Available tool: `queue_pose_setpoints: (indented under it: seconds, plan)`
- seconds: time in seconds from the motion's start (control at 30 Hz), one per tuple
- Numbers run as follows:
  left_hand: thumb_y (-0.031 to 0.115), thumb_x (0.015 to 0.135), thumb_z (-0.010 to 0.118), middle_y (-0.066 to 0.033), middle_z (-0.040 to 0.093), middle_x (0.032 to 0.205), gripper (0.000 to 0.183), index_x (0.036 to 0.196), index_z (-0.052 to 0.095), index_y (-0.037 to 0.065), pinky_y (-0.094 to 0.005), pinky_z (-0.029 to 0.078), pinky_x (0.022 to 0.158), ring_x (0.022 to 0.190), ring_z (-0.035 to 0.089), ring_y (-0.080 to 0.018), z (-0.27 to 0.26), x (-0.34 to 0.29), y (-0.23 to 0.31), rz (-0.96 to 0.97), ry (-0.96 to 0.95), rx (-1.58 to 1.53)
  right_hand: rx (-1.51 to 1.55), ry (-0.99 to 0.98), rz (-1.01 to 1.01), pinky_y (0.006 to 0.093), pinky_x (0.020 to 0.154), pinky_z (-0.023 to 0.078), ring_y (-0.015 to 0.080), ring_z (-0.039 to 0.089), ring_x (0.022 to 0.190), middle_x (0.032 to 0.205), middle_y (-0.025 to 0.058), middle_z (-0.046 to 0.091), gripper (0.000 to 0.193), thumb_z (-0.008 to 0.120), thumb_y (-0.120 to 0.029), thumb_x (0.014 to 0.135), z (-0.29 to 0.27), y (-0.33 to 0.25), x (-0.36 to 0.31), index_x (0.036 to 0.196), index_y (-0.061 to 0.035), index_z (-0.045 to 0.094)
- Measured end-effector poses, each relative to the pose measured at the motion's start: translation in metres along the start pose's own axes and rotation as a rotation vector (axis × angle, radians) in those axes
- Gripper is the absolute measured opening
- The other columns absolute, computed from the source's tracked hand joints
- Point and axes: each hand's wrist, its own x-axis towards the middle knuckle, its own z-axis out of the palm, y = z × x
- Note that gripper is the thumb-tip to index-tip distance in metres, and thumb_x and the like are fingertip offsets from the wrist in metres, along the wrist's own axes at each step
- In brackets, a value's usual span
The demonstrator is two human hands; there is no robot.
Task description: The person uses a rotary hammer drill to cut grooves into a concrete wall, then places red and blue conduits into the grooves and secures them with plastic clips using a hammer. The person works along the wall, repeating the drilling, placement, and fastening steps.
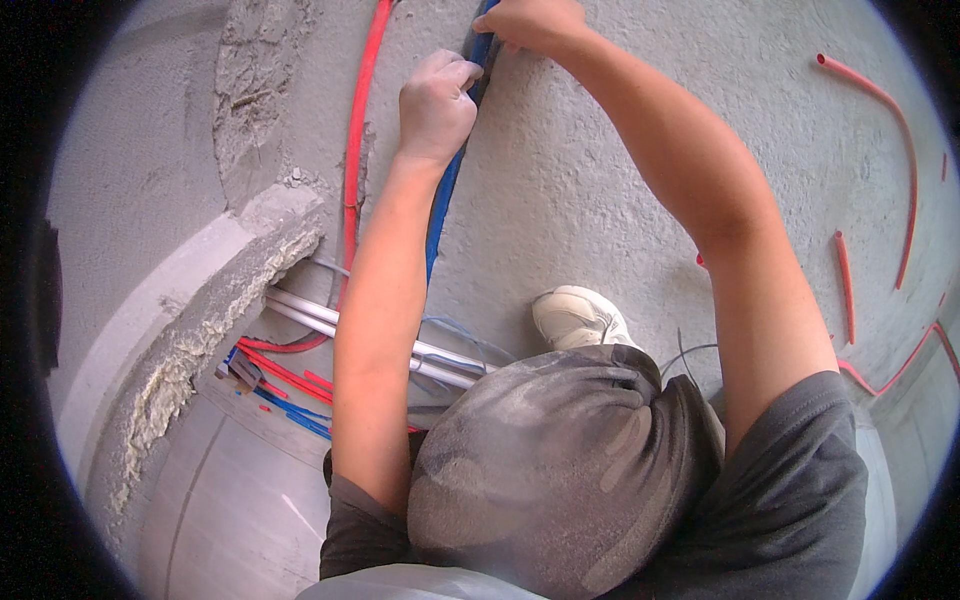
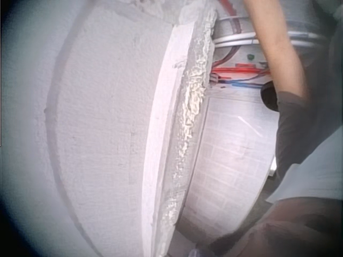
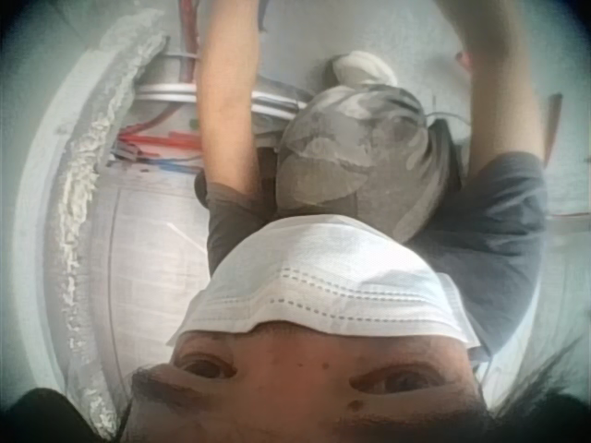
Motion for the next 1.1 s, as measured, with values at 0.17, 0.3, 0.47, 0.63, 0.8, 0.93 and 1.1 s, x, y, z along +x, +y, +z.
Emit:
queue_pose_setpoints:
  seconds: [0.17,0.3,0.47,0.63,0.8,0.93,1.1]
  plan:
    - [-0.001,0.084,0.064,-0.0110,0.073,0.094,0.019,0.091,0.080,0.007,-0.0443,0.058,0.080,0.091,0.071,-0.0346,0.0038,-0.0030,-0.0003,0.010,0.029,0.006,0.013,-0.008,-0.023,0.0375,0.051,0.056,0.0224,0.071,0.054,0.063,0.0121,0.071,0.025,0.083,-0.021,0.083,0.0001,0.0037,0.0032,0.075,0.0012,0.074]
    - [-0.001,0.083,0.063,-0.0110,0.073,0.094,0.021,0.091,0.080,0.007,-0.0445,0.058,0.080,0.090,0.071,-0.0347,0.0051,-0.0030,0.0014,0.015,0.059,0.016,0.016,-0.016,-0.023,0.0372,0.050,0.056,0.0221,0.070,0.053,0.063,0.0113,0.070,0.026,0.084,-0.020,0.084,0.0001,0.0038,0.0040,0.074,0.0008,0.073]
    - [-0.001,0.081,0.062,-0.0104,0.073,0.094,0.022,0.092,0.080,0.007,-0.0447,0.058,0.079,0.090,0.071,-0.0343,0.0040,-0.0020,0.0034,0.037,0.053,0.011,0.020,-0.011,0.002,0.0370,0.049,0.055,0.0218,0.070,0.053,0.063,0.0111,0.070,0.026,0.084,-0.020,0.084,0.0007,0.0013,0.0028,0.073,0.0006,0.072]
    - [-0.001,0.081,0.063,-0.0100,0.073,0.094,0.021,0.091,0.079,0.007,-0.0446,0.059,0.079,0.091,0.071,-0.0339,0.0038,-0.0018,0.0030,0.015,0.019,0.049,0.014,-0.005,0.008,0.0375,0.049,0.056,0.0219,0.070,0.054,0.064,0.0112,0.071,0.026,0.084,-0.020,0.084,0.0007,0.0001,0.0013,0.074,0.0005,0.072]
    - [-0.001,0.081,0.063,-0.0096,0.073,0.094,0.021,0.091,0.079,0.008,-0.0443,0.059,0.078,0.091,0.071,-0.0337,0.0045,-0.0027,0.0022,0.021,0.046,0.035,-0.001,0.020,-0.009,0.0379,0.050,0.056,0.0224,0.071,0.055,0.066,0.0120,0.072,0.026,0.084,-0.021,0.084,0.0015,-0.0002,0.0011,0.076,0.0008,0.073]
    - [-0.001,0.083,0.064,-0.0100,0.073,0.094,0.019,0.091,0.080,0.007,-0.0440,0.058,0.079,0.091,0.071,-0.0337,0.0056,-0.0032,0.0000,-0.029,0.038,0.009,0.002,0.013,0.009,0.0379,0.050,0.057,0.0226,0.072,0.055,0.066,0.0123,0.072,0.026,0.085,-0.021,0.084,0.0015,0.0010,0.0024,0.076,0.0011,0.073]
    - [-0.002,0.083,0.065,-0.0112,0.074,0.095,0.020,0.092,0.080,0.006,-0.0443,0.058,0.081,0.092,0.071,-0.0341,0.0048,-0.0037,-0.0003,-0.007,0.046,-0.002,0.004,0.024,-0.011,0.0375,0.051,0.057,0.0223,0.072,0.056,0.067,0.0124,0.072,0.027,0.086,-0.022,0.083,0.0013,-0.0021,0.0008,0.079,0.0010,0.073]
